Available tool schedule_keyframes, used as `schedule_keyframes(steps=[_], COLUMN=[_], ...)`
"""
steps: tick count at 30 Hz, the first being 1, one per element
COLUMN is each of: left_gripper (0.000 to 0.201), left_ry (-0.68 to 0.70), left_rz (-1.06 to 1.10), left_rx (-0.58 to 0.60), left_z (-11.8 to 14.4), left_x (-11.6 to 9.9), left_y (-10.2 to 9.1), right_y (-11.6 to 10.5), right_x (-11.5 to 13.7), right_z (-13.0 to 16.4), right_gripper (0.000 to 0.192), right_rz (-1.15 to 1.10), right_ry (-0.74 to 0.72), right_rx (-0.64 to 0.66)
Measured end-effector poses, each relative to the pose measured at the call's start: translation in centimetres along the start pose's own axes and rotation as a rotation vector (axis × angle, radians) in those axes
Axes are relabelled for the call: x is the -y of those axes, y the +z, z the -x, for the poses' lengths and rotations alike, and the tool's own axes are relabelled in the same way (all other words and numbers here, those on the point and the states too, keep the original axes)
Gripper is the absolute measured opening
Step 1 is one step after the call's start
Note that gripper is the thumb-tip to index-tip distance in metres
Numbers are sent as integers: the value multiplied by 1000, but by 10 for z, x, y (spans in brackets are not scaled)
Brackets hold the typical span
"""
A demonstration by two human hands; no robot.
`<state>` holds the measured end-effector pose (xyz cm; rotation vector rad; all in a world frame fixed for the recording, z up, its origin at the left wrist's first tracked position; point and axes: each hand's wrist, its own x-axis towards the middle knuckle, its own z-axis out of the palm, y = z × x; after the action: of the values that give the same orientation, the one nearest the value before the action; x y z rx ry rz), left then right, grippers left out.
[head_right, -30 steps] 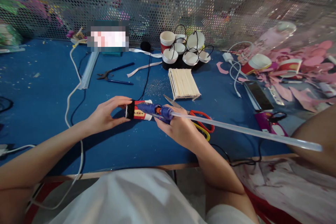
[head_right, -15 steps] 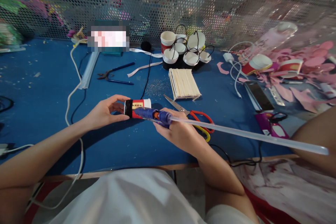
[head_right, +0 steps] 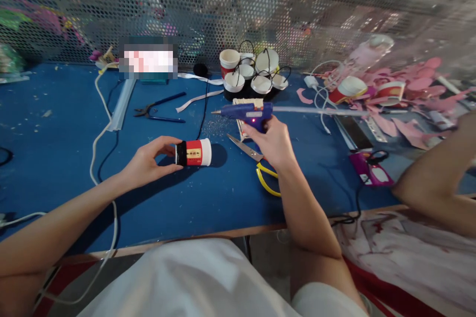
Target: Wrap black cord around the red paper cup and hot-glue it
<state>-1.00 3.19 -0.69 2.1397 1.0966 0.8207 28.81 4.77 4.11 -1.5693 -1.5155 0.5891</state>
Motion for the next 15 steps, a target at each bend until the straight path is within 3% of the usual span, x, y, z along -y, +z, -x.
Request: schedule_keyframes(steps=[6, 12, 15], left_gripper=[50, 49, 50], left_ry=[3, 27, 46], left_rz=[-16, -42, -34], left_rx=[-3, 14, 10], left_z=[0, 1, 1], left_x=[-4, -8, -8], left_y=[-1, -2, -2], right_y=[-7, 4, 8], right_x=[-19, -25, -19], right_z=[-43, -54, -49], right_gripper=[35, 40, 38], right_rz=[588, 734, 853], right_ry=[73, 160, 116], right_rx=[-104, -20, -69])
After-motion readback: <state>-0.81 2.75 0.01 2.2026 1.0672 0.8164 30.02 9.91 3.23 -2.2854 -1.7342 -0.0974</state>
